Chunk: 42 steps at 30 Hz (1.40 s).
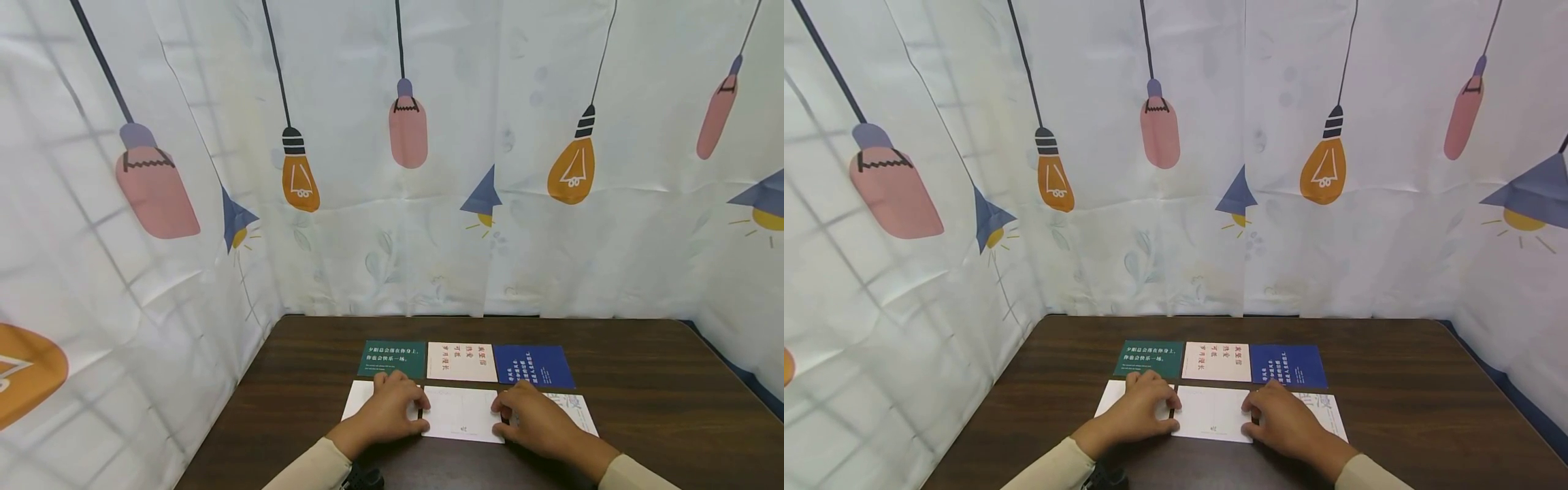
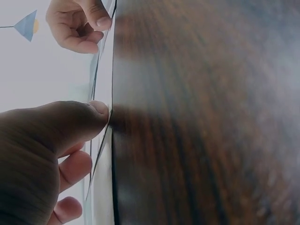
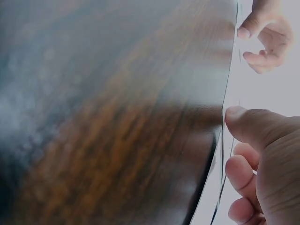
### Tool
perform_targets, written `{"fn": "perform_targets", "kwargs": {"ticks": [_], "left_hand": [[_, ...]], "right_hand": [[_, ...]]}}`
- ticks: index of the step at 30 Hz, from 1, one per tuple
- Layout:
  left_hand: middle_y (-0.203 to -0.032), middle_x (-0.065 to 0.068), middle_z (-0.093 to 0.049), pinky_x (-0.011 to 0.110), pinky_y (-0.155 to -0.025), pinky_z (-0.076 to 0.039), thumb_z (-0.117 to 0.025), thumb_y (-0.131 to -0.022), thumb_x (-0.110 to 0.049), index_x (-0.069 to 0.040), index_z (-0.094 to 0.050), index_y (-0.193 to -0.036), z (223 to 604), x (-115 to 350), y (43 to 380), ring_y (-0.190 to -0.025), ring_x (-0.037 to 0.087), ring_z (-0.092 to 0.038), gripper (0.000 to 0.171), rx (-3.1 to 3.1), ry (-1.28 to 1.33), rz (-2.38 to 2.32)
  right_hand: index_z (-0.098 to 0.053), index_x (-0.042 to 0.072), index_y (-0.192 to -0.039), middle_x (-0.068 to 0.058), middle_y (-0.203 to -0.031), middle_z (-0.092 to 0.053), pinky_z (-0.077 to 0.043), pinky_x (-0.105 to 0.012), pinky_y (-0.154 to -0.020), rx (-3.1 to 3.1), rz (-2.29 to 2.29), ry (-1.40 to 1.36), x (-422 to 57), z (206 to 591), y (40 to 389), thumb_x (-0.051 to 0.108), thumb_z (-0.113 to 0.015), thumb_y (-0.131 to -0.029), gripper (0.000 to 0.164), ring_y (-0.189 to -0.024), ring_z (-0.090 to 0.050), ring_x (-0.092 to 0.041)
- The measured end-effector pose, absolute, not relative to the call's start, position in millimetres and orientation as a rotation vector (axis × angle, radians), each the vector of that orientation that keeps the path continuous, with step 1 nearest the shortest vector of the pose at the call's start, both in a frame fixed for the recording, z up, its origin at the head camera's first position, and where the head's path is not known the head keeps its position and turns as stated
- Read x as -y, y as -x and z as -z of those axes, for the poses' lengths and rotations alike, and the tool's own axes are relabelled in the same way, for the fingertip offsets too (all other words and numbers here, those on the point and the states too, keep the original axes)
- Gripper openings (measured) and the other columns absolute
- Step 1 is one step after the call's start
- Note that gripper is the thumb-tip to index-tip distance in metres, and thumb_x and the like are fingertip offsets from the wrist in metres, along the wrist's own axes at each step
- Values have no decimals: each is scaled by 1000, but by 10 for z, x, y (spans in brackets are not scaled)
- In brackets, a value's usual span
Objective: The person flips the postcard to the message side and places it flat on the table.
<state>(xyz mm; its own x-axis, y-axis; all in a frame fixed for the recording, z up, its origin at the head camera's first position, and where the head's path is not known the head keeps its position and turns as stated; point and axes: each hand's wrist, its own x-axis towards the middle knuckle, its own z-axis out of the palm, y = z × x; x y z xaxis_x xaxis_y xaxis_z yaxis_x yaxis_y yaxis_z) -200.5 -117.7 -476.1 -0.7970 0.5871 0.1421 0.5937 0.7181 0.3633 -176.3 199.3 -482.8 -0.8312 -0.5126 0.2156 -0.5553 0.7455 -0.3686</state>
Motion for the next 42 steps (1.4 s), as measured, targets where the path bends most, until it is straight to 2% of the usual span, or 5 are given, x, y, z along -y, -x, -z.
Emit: {"fn": "perform_targets", "kwargs": {"ticks": [15,22,30,36,42], "left_hand": [[-90,-21,-63,44,-87,-27,-82,-87,-34,-27,-76,-97,4703,1141,2007,-95,5,-43,13,2835,1081,652],[-92,-19,-64,38,-84,-29,-80,-89,-33,-25,-76,-101,4686,1061,2011,-92,3,-43,15,2775,1160,619],[-102,-21,-66,36,-85,-30,-77,-91,-36,-25,-76,-106,4673,937,2016,-99,5,-45,18,2782,1193,612],[-106,-18,-66,37,-87,-32,-77,-91,-36,-24,-76,-109,4659,858,2010,-103,7,-48,21,2800,1201,594],[-108,-18,-66,35,-87,-33,-75,-93,-39,-25,-75,-111,4642,799,2003,-106,8,-49,23,2787,1218,559]], "right_hand": [[-74,22,-99,18,-86,-56,-48,-28,-69,2852,-711,-760,-2077,4729,1736,36,-87,-82,25,-86,-48,-7],[-75,20,-104,15,-92,-60,-52,-32,-75,2831,-664,-727,-2182,4737,1735,39,-87,-81,32,-91,-54,-9],[-74,20,-106,15,-96,-61,-53,-34,-77,2839,-641,-696,-2281,4724,1726,41,-88,-79,37,-94,-55,-11],[-74,22,-107,13,-101,-62,-54,-40,-82,2886,-633,-637,-2343,4709,1715,45,-88,-78,40,-98,-56,-13],[-74,19,-107,12,-103,-64,-53,-41,-85,2855,-585,-692,-2425,4739,1707,44,-87,-79,40,-99,-55,-15]]}}
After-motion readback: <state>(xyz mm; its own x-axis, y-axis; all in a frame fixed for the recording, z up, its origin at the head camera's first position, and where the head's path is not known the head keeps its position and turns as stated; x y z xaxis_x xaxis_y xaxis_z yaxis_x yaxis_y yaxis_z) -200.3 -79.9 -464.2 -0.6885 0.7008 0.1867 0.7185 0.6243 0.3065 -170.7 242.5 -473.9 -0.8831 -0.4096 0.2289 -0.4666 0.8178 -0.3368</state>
